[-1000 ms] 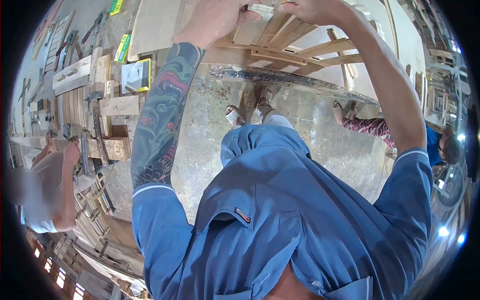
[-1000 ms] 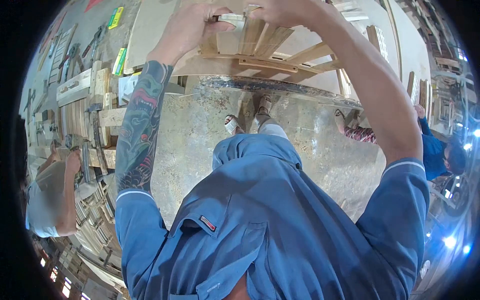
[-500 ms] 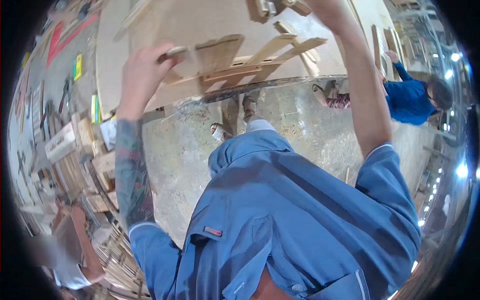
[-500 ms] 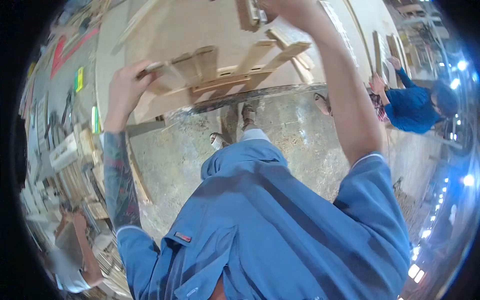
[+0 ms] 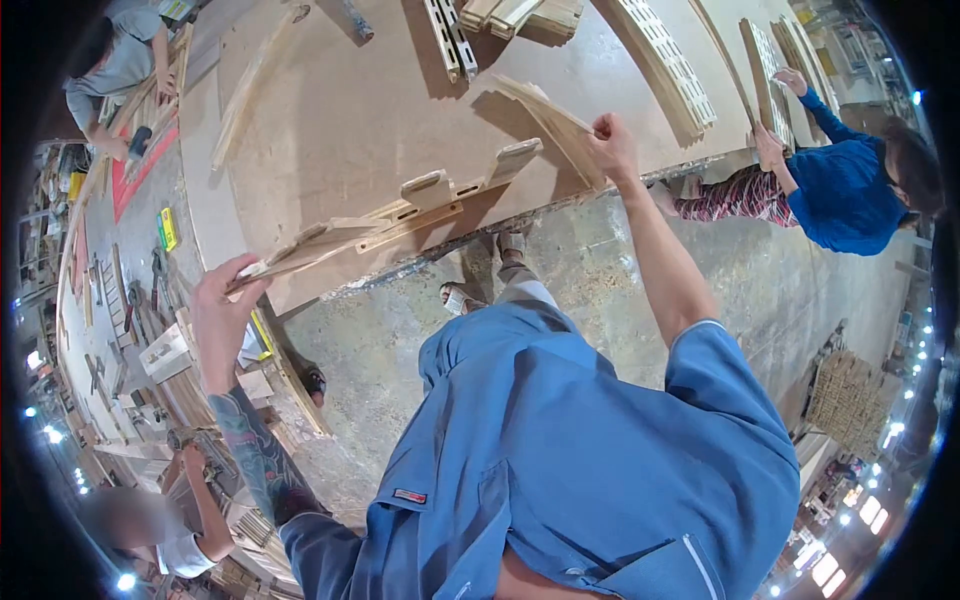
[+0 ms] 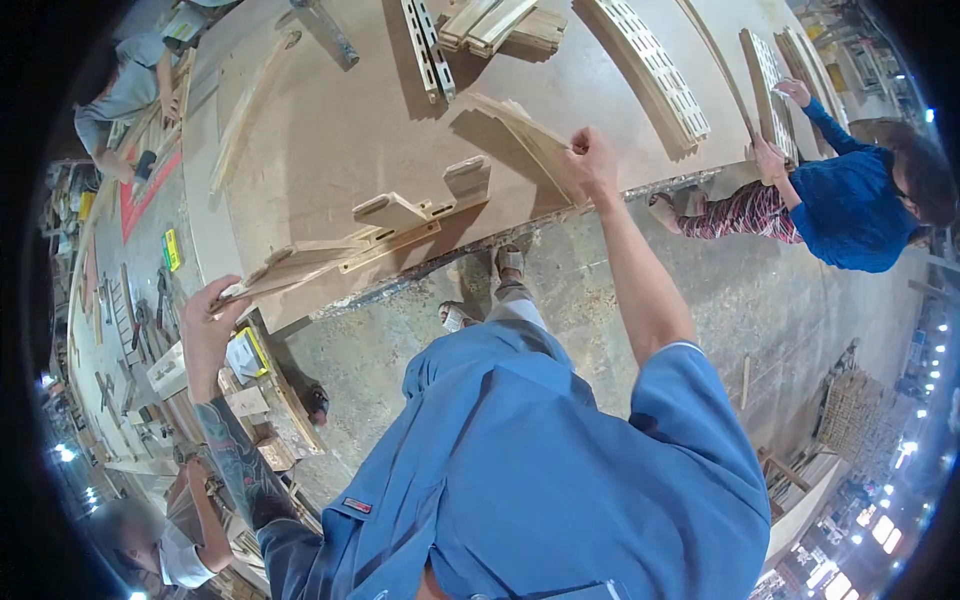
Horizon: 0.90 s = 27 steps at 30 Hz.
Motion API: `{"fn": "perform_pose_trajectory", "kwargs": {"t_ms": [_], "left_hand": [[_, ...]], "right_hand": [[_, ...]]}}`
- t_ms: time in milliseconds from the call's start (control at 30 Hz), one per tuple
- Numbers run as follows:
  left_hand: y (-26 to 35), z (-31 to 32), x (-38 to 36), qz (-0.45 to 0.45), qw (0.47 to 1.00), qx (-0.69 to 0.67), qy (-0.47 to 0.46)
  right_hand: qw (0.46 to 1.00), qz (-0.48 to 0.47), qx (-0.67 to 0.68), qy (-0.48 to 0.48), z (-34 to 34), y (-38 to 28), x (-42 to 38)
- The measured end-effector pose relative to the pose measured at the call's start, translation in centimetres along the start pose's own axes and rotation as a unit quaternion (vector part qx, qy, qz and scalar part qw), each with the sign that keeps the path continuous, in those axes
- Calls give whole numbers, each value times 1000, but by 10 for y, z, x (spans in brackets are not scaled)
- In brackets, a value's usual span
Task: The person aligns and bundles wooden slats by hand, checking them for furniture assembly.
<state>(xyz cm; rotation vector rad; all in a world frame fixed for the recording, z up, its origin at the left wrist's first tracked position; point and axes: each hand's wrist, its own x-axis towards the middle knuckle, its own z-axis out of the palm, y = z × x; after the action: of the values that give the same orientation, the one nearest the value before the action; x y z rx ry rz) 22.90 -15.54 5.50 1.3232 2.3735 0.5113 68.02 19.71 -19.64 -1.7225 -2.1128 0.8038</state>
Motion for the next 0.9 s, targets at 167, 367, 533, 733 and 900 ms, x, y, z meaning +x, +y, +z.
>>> {"fn": "perform_pose_trajectory", "kwargs": {"t_ms": [167, 367, 533, 733, 900], "left_hand": [[23, -6, 1, 29, 997, 65, -5], [33, 0, 1, 2, 999, 29, 25], [26, 13, 0, 57, 997, 47, 25], [22, 14, -3, 78, 994, 56, 55], [21, 10, -4, 98, 989, 80, 71]], "right_hand": [[947, 8, 317, -43, -41, -28, -10], [804, 94, 552, -202, -71, -55, 6], [923, 42, 268, -273, -81, -104, 26], [854, 22, 481, -197, -70, -130, 46], [979, 4, 174, -103, -73, -144, 73]]}}
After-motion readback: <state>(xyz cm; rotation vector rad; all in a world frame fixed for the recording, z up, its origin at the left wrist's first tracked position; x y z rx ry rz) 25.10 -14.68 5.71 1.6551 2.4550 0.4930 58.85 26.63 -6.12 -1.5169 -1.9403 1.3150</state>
